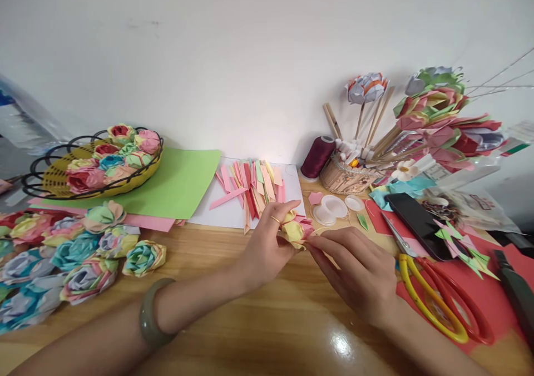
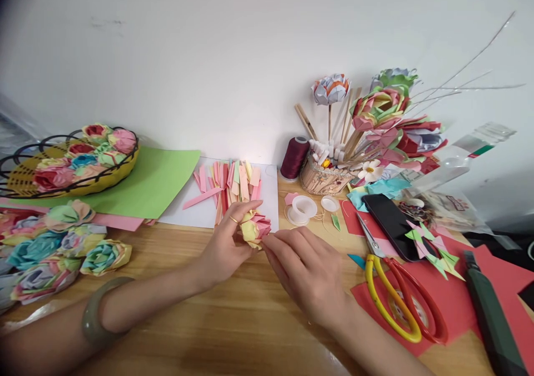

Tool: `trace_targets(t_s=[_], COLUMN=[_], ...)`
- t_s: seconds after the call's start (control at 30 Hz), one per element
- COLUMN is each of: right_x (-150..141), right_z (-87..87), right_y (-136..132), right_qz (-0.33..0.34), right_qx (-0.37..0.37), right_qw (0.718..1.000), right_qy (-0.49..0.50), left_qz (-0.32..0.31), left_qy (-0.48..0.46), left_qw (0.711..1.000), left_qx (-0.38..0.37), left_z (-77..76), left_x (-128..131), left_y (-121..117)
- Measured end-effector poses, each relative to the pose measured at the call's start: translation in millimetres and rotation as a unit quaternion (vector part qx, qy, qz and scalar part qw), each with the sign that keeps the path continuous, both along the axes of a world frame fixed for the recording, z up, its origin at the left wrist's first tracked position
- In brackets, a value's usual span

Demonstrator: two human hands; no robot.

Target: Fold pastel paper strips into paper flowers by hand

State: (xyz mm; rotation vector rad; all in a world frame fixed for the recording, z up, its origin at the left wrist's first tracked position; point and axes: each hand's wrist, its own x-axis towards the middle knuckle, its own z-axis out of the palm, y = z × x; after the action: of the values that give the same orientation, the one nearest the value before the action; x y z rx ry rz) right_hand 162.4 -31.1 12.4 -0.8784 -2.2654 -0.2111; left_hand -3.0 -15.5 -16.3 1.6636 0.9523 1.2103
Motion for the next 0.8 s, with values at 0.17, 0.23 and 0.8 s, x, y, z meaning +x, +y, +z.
trace_targets(t_s=[0.17, 0.23, 0.8], right_x=[-2, -3, 1], right_z=[6.3, 9.6, 14.8], right_y=[4, 6, 10], right_qz=[0.000, -0.008, 0.015], right_qx=[-0.092, -0.159, -0.221], right_qw=[0.992, 0.979, 0.970], right_qy=[0.087, 0.126, 0.098], left_qz=[-0.075, -0.107, -0.049], left_qy=[-0.083, -0.127, -0.073], left_qw=[0.990, 0.978, 0.995], left_qx=[-0.088, -0.125, -0.055], left_z=[1.0, 1.3, -7.1], left_x=[0, 0, -1], left_y=[-1, -1, 5])
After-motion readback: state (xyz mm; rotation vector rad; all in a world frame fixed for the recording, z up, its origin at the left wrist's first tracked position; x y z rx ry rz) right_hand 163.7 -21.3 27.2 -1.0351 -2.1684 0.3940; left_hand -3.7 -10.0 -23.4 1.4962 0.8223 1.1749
